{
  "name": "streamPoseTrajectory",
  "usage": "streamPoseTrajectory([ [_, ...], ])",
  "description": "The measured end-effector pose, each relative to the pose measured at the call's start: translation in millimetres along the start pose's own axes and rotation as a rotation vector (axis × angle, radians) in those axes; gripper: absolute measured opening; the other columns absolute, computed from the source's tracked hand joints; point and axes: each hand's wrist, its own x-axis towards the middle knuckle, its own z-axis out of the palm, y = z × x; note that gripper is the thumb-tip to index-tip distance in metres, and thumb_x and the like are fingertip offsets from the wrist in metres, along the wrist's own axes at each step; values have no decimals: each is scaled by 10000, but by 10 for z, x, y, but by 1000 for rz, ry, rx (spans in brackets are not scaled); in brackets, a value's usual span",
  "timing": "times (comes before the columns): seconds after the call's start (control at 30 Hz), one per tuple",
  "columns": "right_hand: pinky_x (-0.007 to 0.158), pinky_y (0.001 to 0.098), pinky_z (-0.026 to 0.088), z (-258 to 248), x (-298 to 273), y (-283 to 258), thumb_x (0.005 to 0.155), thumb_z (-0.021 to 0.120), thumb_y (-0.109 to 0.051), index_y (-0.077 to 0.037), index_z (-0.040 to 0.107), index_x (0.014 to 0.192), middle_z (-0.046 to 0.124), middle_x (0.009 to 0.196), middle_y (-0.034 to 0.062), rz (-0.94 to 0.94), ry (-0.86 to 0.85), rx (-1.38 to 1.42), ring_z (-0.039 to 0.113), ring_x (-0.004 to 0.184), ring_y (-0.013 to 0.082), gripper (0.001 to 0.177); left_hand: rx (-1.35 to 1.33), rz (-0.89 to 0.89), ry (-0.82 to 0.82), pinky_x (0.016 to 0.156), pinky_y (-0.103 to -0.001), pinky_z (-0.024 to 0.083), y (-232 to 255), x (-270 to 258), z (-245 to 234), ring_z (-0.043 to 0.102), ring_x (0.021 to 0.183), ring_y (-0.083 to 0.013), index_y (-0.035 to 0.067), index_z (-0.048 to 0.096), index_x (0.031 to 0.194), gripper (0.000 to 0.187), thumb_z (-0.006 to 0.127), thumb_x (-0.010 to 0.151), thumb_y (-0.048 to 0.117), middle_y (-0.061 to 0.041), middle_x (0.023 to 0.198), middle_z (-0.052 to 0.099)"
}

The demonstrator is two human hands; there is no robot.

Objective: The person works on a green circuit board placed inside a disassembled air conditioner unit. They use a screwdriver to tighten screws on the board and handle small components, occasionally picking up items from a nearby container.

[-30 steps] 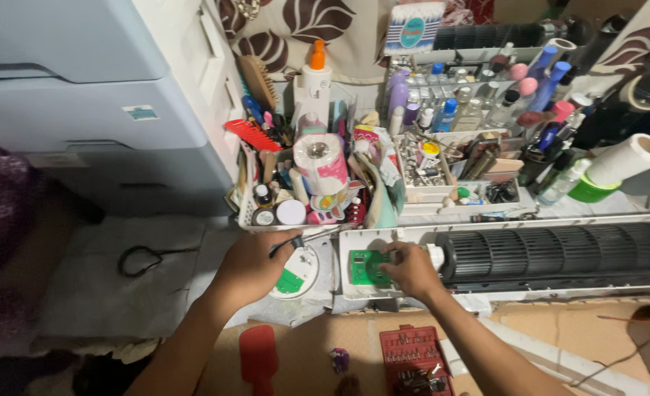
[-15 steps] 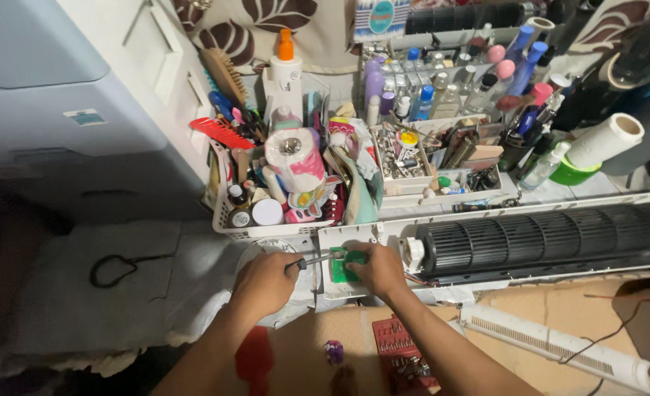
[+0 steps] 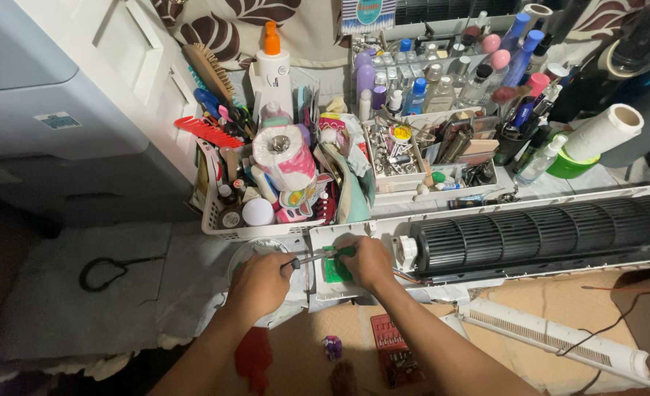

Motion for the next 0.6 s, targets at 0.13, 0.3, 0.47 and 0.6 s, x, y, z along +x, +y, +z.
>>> streamPoseTrajectory([
  [0.13, 821, 421, 564, 13, 20, -12, 763, 767, -179, -227, 802, 1018, 767, 941, 136, -17, 6, 9, 731, 893, 346, 261, -9, 23, 20, 898, -456, 540, -12, 12, 10, 701, 990, -358, 187, 749, 1183, 300, 616, 915, 209, -143, 1053, 745],
  [0.3, 819, 416, 569, 29, 38, -15, 786, 766, -193, -216, 820, 978, 773, 920, 126, 8, 16, 14, 740, 873, 332, 201, 13, 37, 22, 908, -456, 537, -56, 40, 61, 702, 994, -358, 168, 755, 1165, 288, 627, 911, 214, -143, 1059, 747],
  [0.47, 817, 415, 570, 54, 64, 12, 779, 780, -199, -192, 828, 953, 769, 921, 136, -9, 34, 4, 738, 869, 337, 181, 26, 50, 35, 908, -455, 542, -62, 44, 73, 707, 990, -358, 173, 763, 1157, 289, 620, 909, 215, -138, 1059, 751],
  [0.6, 821, 413, 570, 62, 74, 45, 768, 783, -199, -194, 833, 942, 770, 915, 137, -21, 45, 0, 742, 862, 337, 181, 120, 74, 24, 895, -479, 536, -12, 63, 68, 702, 980, -367, 158, 767, 1078, 237, 623, 908, 237, -153, 1015, 747],
])
